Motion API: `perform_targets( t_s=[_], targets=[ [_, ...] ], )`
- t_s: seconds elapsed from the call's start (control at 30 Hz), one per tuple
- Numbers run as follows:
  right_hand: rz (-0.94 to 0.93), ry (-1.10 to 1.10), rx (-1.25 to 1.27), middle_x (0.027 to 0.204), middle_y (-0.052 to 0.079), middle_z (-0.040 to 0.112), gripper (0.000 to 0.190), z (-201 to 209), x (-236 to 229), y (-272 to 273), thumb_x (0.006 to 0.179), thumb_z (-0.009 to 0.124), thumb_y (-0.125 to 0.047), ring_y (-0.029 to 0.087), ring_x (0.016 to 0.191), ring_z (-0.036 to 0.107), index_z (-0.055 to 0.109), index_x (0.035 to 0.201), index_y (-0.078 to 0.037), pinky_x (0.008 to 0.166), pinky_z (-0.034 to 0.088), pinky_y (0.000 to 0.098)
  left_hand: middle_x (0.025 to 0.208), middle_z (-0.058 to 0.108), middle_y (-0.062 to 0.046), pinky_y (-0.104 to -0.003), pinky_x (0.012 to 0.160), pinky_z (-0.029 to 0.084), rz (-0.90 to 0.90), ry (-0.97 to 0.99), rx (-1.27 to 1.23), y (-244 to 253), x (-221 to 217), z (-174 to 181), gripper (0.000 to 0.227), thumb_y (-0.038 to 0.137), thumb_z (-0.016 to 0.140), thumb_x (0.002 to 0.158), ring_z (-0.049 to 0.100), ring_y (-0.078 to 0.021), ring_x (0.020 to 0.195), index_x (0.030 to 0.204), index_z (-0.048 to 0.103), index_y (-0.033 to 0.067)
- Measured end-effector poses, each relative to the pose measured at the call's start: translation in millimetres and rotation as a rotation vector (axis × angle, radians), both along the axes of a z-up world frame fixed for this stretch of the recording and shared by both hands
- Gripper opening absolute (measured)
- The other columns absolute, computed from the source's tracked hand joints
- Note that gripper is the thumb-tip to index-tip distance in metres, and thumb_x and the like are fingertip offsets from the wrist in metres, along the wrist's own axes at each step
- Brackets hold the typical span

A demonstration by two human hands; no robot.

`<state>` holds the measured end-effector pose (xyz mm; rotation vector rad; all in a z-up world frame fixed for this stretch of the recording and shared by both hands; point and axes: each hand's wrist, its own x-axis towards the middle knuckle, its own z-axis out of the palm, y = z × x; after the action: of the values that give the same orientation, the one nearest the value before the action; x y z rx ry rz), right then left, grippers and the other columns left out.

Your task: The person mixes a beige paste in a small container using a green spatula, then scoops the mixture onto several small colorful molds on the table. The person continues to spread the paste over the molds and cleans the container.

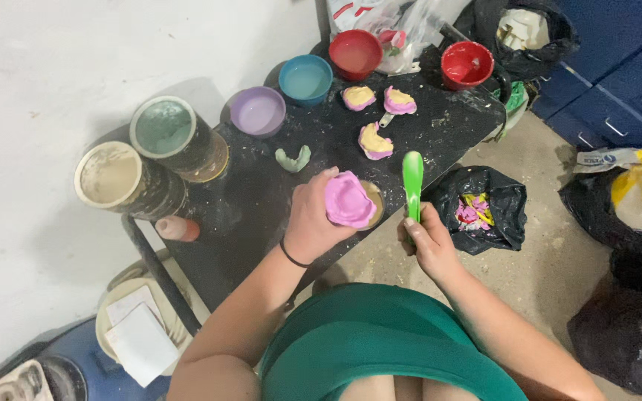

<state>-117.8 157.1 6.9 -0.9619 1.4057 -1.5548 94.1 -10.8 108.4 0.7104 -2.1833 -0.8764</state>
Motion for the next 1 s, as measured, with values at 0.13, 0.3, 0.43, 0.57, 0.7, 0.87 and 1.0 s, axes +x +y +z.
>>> perform_targets(
  t_s=[0.13,0.3,0.43,0.57,0.7,0.87,1.0],
  targets=[
    [-0.05,0.06,-0.027,0.064,0.008,0.057,0.024,37.1,4.7,1.4,0.103,0.058,-0.011,0.012,0.046,0.053,0.059,0.122,0.002,0.045,0.042,0.0226,0.137,0.063,-0.024,-0.056,0.111,0.042,0.043,0.028,0.153,12.8,9.7,13.2,0.098,0.024,0.099,0.059,0.06,-0.0451,0.128,0.14,0.048,0.0016],
    [-0.292,0.055,-0.066,0.074,0.015,0.066,0.032,35.7,-6.7,-2.3,0.091,0.077,0.0,0.015,0.053,0.061,0.062,0.119,0.0,0.047,0.049,0.0233,0.139,0.06,-0.025,-0.064,0.115,0.039,0.156,0.047,0.33,11.1,35.4,10.3,0.107,0.017,0.102,0.058,0.055,-0.0479,0.133,0.145,0.042,0.0007],
    [-0.344,-0.076,-0.101,0.07,0.015,0.066,0.028,40.1,-12.0,-7.9,0.088,0.08,0.001,0.014,0.048,0.061,0.067,0.113,0.002,0.04,0.045,0.0218,0.142,0.055,-0.027,-0.066,0.115,0.038,0.167,0.024,0.402,14.8,40.8,-1.0,0.107,0.015,0.101,0.059,0.051,-0.0508,0.137,0.145,0.039,-0.0003],
    [-0.419,-0.104,-0.159,0.067,0.014,0.066,0.026,36.5,-12.1,-20.5,0.082,0.084,0.003,0.011,0.047,0.06,0.072,0.104,0.003,0.04,0.045,0.0201,0.147,0.051,-0.031,-0.07,0.118,0.033,0.169,0.06,0.534,30.3,38.7,-11.1,0.114,0.009,0.099,0.059,0.043,-0.0538,0.142,0.151,0.033,-0.0021],
    [-0.462,-0.191,-0.164,0.067,0.008,0.062,0.023,30.2,-16.4,-24.5,0.083,0.083,0.003,0.007,0.047,0.058,0.07,0.102,0.003,0.043,0.045,0.0188,0.146,0.055,-0.026,-0.067,0.12,0.033,0.191,0.059,0.613,33.8,36.8,-27.1,0.115,0.012,0.102,0.056,0.045,-0.0488,0.143,0.15,0.037,0.0011],
    [-0.37,0.073,-0.115,0.083,0.012,0.068,0.021,34.1,-13.0,-27.8,0.088,0.084,-0.003,0.014,0.063,0.066,0.071,0.104,0.001,0.055,0.051,0.0235,0.147,0.056,-0.024,-0.064,0.12,0.032,0.207,0.135,0.659,35.6,33.3,-35.2,0.114,0.015,0.103,0.056,0.044,-0.0464,0.145,0.15,0.038,0.0054],
    [-0.193,0.537,-0.101,0.092,0.011,0.077,0.02,47.2,-13.2,-31.2,0.083,0.091,-0.01,0.025,0.083,0.074,0.082,0.101,-0.008,0.076,0.055,0.0344,0.147,0.056,-0.023,-0.061,0.12,0.034,0.247,0.174,0.716,41.5,26.5,-41.4,0.113,0.017,0.102,0.055,0.045,-0.0451,0.145,0.15,0.041,0.0083]
  ],
)
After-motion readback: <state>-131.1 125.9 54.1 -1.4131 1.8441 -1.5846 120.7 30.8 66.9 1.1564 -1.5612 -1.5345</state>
